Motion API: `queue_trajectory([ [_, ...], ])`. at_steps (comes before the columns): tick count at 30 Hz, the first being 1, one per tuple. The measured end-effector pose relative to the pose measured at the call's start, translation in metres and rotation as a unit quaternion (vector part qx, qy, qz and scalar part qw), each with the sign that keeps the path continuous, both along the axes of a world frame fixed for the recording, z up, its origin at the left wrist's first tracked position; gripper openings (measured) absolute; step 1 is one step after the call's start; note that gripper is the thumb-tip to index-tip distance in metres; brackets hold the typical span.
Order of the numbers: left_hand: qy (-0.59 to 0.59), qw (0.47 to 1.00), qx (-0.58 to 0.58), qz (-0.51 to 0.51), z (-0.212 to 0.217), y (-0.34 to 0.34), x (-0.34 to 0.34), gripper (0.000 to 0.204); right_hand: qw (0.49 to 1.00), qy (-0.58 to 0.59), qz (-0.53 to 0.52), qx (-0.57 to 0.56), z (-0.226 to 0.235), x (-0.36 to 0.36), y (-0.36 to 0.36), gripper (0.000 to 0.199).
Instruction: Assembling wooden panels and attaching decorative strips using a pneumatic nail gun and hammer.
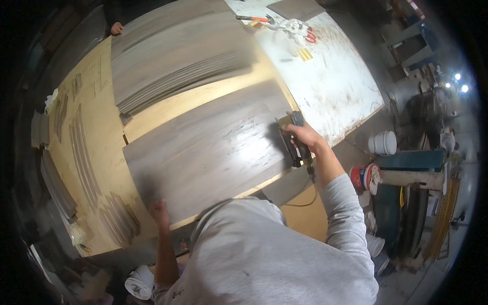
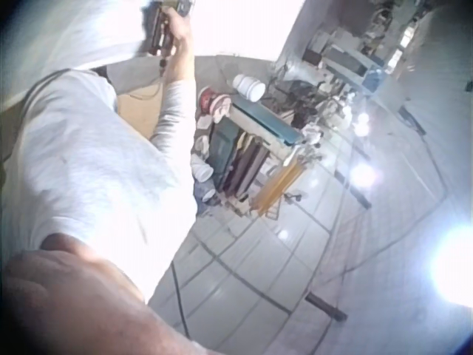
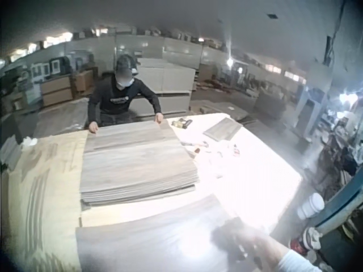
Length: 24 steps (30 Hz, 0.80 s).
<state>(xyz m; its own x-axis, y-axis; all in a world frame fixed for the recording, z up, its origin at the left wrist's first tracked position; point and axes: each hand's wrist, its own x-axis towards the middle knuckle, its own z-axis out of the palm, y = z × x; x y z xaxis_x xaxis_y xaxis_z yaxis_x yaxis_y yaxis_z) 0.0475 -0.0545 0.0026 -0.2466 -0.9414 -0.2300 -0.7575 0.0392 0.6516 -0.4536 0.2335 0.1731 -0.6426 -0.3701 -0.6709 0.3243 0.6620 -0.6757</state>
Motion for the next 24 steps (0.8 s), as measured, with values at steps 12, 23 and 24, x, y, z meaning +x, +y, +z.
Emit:
queue_trajectory([
  [12, 0.139, 0.988, -0.036, 0.049, 0.02, 0.032, -0.016, 0.02, 0.953, -0.103, 0.274, -0.084, 0.02, 0.165, -0.142, 0.073],
  [23, 0.099, 0.986, -0.022, 0.131, 0.038, 0.063, 0.001, 0.02, 0.851, -0.119, 0.511, -0.041, -0.012, 0.3, -0.252, 0.069],
  [24, 0.101, 0.985, -0.023, 0.14, 0.036, 0.063, 0.001, 0.02, 0.854, -0.114, 0.507, -0.036, -0.014, 0.305, -0.257, 0.07],
])
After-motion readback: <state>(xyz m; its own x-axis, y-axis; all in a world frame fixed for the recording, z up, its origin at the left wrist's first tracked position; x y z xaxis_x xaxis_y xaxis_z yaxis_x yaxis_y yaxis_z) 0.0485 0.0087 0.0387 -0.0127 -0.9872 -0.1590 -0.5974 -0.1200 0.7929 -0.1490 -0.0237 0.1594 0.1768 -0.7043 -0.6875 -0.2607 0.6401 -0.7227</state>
